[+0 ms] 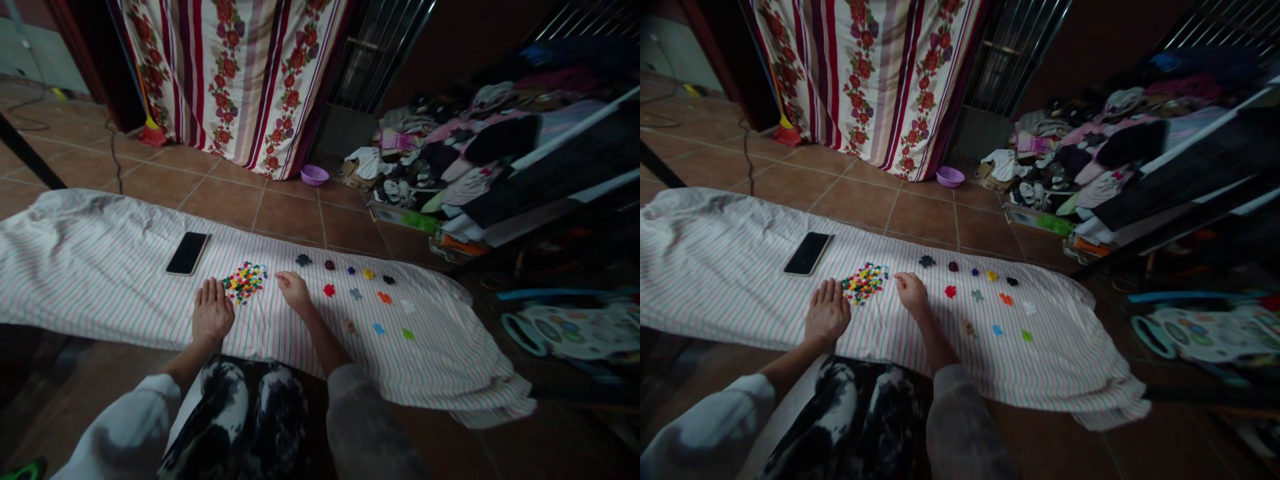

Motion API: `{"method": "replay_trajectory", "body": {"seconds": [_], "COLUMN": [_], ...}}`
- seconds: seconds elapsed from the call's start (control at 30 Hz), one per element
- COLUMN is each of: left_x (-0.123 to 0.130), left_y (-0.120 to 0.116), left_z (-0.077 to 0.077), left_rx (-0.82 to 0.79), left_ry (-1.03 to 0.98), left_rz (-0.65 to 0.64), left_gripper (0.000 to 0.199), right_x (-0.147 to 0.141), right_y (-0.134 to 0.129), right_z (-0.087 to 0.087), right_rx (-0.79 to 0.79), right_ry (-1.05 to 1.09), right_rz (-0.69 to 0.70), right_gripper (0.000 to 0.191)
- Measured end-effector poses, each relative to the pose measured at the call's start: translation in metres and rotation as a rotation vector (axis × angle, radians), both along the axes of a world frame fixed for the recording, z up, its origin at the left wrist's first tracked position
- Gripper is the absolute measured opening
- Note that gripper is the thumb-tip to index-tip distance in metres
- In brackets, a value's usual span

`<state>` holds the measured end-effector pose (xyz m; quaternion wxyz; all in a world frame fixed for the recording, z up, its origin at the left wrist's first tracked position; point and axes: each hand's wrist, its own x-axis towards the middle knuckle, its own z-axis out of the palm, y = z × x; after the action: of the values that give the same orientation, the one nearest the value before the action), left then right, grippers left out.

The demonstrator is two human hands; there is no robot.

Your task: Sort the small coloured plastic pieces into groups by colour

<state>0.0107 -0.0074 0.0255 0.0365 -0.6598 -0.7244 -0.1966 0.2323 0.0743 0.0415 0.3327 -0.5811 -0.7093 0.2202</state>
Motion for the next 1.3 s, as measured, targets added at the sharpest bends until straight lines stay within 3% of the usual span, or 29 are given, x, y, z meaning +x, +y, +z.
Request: {"method": "replay_trajectory", "body": {"seconds": [0.13,0.3,0.57,1.3], "left_x": [0.0,0.0,0.001,0.002], "left_y": [0.0,0.0,0.0,0.0], "left_z": [0.0,0.0,0.002,0.002], "left_rx": [0.003,0.021,0.02,0.05], "left_ry": [0.021,0.024,-0.019,-0.036], "left_rz": [0.003,0.01,0.004,0.004], "left_gripper": [0.058,0.057,0.055,0.055], "right_x": [-0.037,-0.059,-0.064,-0.08], "right_y": [-0.005,-0.003,-0.005,0.005], "right_z": [-0.006,-0.003,-0.007,0.009], "right_rx": [-0.022,-0.05,-0.014,-0.092], "right_ry": [-0.035,-0.133,-0.19,-0.329], "right_rz": [-0.006,-0.001,0.027,0.005], "right_gripper": [0.028,0.031,0.03,0.026]}}
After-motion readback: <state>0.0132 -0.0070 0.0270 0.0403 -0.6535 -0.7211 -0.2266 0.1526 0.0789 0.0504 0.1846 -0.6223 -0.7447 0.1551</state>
